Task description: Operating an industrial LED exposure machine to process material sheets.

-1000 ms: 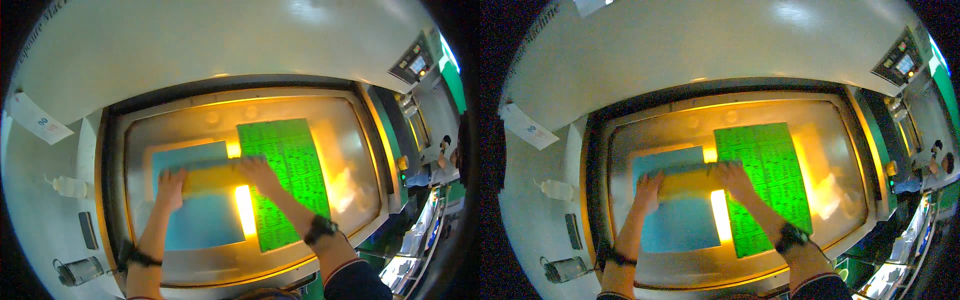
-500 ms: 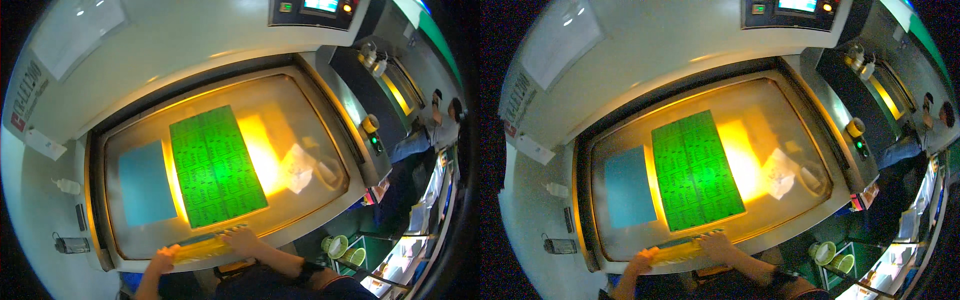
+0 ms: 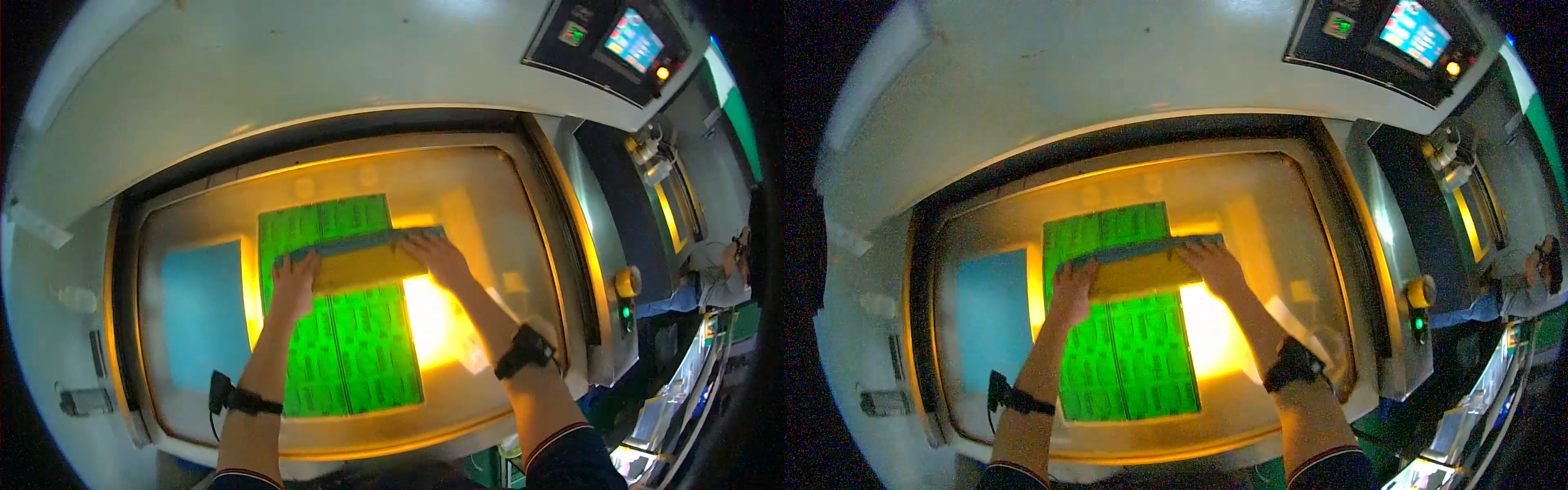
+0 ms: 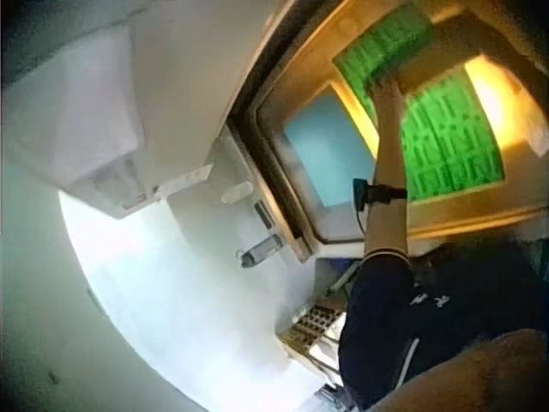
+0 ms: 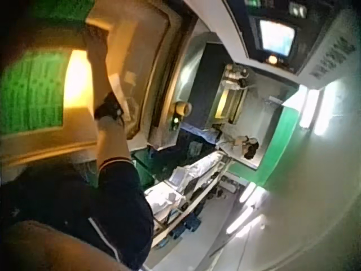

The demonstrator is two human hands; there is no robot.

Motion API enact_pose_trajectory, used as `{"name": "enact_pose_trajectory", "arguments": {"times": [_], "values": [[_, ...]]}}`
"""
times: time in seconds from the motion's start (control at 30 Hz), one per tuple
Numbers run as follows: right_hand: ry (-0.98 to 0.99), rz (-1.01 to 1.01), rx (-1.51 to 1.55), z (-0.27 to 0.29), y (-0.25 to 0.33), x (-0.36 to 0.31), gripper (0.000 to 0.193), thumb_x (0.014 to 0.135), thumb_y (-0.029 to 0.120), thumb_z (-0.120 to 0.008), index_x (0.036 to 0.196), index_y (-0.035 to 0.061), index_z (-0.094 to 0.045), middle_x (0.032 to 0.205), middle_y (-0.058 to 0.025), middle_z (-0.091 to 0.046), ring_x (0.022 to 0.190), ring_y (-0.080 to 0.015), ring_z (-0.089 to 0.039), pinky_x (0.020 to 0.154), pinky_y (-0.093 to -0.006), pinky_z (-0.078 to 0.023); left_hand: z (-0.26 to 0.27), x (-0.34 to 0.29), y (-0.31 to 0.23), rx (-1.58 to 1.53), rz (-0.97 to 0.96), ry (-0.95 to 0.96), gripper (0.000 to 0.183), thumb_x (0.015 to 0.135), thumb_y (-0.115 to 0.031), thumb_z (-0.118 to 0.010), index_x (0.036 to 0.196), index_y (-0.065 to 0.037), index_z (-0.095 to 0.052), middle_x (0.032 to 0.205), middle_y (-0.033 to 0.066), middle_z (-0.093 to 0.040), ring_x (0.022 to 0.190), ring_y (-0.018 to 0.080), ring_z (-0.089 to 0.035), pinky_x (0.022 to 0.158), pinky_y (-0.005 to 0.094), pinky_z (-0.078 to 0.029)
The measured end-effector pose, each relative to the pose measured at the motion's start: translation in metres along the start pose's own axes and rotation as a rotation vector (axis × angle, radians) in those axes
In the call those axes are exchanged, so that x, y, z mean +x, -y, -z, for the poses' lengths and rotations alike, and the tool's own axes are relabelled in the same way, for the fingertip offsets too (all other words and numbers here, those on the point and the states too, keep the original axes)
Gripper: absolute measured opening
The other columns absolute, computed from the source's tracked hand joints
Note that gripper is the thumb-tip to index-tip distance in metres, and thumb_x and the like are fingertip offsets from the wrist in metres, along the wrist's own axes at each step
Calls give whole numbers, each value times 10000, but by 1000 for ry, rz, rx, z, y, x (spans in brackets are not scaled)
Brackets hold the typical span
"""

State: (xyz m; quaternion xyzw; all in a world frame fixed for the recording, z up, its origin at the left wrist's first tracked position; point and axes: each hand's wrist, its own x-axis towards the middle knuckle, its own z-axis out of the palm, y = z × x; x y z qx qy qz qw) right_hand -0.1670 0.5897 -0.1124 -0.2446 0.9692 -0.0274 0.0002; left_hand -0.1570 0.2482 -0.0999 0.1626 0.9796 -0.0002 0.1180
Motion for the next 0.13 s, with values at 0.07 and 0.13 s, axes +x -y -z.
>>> {"name": "enact_pose_trajectory", "arguments": {"times": [0.07, 0.13], "values": [[17, -22, -69, -17, -41, 70, 643, 826, 107, -553, 1425, 244, -365, 1429, -54, -435, 1295, -303, -421, 1087, -477, -336, 7, 76, 27, 39, 10, -60, 760, 762, -50, -597, 1456, -175, -315, 1515, 21, -300, 1348, 438, -288, 1083, 634, -216], [44, -21, -130, -19, -72, 132, 793, 759, 150, -649, 1461, 260, -295, 1479, -58, -374, 1352, -299, -358, 1101, -482, -313, 6, 142, 56, 55, -11, -152, 775, 753, -72, -620, 1457, -182, -315, 1540, 2, -246, 1365, 421, -266, 1079, 636, -218]]}}
